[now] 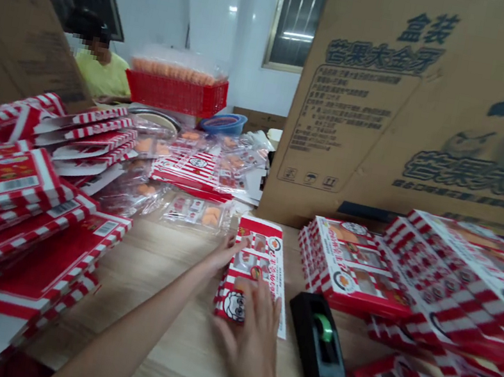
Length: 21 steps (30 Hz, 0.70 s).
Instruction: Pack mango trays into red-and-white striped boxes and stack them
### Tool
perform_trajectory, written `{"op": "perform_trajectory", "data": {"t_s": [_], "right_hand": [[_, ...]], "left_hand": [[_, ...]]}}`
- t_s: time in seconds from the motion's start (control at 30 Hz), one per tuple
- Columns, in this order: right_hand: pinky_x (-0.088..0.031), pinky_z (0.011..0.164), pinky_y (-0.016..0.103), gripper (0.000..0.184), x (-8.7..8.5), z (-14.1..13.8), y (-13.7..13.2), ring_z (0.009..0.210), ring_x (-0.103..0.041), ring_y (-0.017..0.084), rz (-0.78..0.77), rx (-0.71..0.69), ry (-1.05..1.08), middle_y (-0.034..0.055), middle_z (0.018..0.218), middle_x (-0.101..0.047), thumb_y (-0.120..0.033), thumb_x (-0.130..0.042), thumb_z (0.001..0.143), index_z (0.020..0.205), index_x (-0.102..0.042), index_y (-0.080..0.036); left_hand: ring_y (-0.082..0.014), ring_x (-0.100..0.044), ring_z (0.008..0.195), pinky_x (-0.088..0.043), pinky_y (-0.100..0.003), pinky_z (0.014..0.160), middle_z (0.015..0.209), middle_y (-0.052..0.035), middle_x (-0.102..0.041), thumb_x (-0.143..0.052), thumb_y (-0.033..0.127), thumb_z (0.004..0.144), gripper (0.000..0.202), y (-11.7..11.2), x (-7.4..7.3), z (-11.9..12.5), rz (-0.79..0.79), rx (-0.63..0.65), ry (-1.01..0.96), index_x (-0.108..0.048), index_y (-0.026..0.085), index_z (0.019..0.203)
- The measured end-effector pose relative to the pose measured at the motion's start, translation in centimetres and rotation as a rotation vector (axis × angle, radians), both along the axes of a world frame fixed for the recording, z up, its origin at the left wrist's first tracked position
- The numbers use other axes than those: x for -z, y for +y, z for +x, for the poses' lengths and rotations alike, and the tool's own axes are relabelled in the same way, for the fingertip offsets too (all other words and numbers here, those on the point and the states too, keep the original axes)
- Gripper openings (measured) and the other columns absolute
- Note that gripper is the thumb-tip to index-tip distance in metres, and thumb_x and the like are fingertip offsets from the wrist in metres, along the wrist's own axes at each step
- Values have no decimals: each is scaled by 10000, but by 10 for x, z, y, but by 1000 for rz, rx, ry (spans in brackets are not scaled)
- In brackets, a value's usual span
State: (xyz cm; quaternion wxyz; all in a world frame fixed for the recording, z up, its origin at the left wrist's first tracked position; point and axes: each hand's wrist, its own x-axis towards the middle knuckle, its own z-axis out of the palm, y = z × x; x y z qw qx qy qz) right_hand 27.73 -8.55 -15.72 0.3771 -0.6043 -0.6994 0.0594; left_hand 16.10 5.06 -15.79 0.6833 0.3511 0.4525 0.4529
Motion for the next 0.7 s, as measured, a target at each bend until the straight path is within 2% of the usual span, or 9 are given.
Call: {"op": "perform_trajectory", "data": {"t_s": [0.07,0.1,0.17,0.27,0.47,0.6,0.7], "right_hand": [[-168,1111,536,628,-10,13,7,1364,-281,341,-188,145,413,158,1419,-432,-531,-560,762,1268,-501,-164],[-224,1099,520,635,-14,19,11,1339,-330,348,-280,194,588,163,1374,-488,-549,-568,740,1238,-524,-157],[-386,1012,490,627,-19,27,17,1205,-506,359,-420,186,798,157,1219,-623,-571,-602,694,1163,-576,-155],[-522,861,430,567,-18,26,14,1000,-654,321,-482,130,891,118,1068,-707,-555,-623,697,1104,-615,-159],[-536,862,398,577,-12,7,-5,1046,-643,288,-534,67,1160,83,1147,-683,-492,-687,697,1184,-579,-201],[-542,849,418,671,-3,13,12,1006,-660,292,-439,153,1186,89,1130,-686,-459,-710,671,1248,-514,-179],[-553,829,395,737,4,25,33,993,-666,286,-405,223,1161,95,1156,-671,-455,-706,653,1292,-467,-178]], "left_hand": [[-187,-645,908,-502,-412,856,1082,-81,-647,-609,279,848,341,-6,1,-2,-20,33,6,-544,141,1153],[-192,-651,905,-499,-404,861,1075,-85,-656,-636,291,827,378,-9,0,-3,-29,47,9,-537,145,1162],[-211,-662,906,-496,-384,864,1062,-93,-676,-704,334,761,510,-16,-2,-7,-50,67,17,-506,161,1198],[-242,-673,910,-501,-373,853,1035,-99,-697,-755,426,677,678,-23,-9,-16,-85,90,25,-462,182,1237],[-263,-680,912,-513,-391,850,1031,-115,-704,-735,493,668,634,-33,-20,-29,-62,173,-30,-527,171,1174],[-242,-672,944,-505,-401,877,1115,-101,-676,-700,470,716,639,-37,-23,-17,12,219,-84,-464,216,1252],[-249,-646,1000,-461,-424,938,1146,-101,-659,-751,421,675,675,-37,-25,-5,75,241,-75,-473,219,1256]]}}
